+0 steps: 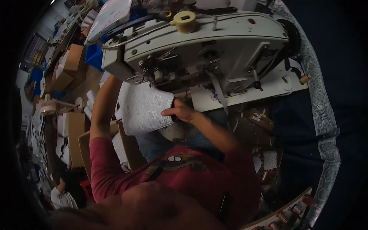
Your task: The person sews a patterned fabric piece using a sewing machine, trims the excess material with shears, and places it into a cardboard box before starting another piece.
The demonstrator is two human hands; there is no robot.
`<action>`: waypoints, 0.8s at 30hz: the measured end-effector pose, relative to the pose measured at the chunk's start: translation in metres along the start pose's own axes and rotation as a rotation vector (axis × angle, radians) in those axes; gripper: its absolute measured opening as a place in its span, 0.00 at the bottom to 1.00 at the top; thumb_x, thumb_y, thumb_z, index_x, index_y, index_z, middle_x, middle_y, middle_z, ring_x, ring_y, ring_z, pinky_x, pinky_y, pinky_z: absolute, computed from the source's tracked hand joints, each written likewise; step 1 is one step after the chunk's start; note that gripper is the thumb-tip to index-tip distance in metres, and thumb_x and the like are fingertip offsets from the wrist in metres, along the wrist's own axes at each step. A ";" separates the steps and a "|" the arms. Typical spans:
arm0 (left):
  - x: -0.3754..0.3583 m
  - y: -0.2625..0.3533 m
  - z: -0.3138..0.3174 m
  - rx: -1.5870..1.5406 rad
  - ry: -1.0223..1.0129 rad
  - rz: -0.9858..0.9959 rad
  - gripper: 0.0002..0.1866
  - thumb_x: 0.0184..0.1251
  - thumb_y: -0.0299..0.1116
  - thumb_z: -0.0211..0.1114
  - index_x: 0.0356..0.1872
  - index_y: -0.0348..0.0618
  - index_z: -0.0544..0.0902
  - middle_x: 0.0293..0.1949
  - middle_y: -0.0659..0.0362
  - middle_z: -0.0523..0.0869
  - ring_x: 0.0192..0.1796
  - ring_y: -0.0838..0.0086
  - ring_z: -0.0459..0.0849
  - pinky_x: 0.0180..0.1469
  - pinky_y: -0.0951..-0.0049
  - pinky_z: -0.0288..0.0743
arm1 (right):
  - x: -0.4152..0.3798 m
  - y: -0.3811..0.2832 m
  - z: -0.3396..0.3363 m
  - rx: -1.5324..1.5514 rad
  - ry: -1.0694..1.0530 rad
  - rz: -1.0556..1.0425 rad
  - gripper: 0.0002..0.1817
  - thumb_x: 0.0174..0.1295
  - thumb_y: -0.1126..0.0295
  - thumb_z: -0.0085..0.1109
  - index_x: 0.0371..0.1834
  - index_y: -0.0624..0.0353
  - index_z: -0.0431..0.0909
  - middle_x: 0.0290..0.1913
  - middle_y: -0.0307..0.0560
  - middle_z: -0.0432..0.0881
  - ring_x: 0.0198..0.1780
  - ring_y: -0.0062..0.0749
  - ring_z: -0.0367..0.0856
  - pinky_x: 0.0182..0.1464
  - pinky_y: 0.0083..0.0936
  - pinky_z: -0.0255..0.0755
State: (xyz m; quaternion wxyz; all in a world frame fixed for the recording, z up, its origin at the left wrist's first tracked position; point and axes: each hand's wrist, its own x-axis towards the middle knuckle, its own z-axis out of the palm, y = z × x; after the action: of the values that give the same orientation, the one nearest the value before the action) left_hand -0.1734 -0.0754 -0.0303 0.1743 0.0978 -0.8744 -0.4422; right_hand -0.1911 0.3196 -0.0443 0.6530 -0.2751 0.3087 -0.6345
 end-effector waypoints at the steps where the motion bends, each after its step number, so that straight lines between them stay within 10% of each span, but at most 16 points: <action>1: 0.004 0.001 0.004 0.014 0.012 -0.005 0.29 0.68 0.37 0.70 0.68 0.40 0.75 0.64 0.52 0.80 0.64 0.66 0.78 0.66 0.66 0.72 | 0.000 0.003 0.004 -0.031 0.020 -0.039 0.36 0.59 0.80 0.63 0.73 0.66 0.64 0.67 0.52 0.76 0.67 0.37 0.75 0.69 0.34 0.68; 24: 0.028 0.012 0.060 0.142 0.210 -0.192 0.34 0.62 0.42 0.75 0.67 0.39 0.76 0.61 0.51 0.83 0.62 0.64 0.79 0.65 0.66 0.72 | 0.051 0.059 0.045 -0.351 0.414 -0.471 0.24 0.65 0.72 0.69 0.60 0.69 0.71 0.52 0.53 0.83 0.53 0.36 0.84 0.56 0.30 0.76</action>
State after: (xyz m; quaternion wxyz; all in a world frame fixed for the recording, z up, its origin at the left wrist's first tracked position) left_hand -0.2226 -0.0330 -0.0470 0.2145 0.2385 -0.8670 -0.3813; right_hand -0.1179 0.2695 -0.0615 0.3553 -0.3124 0.4667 -0.7472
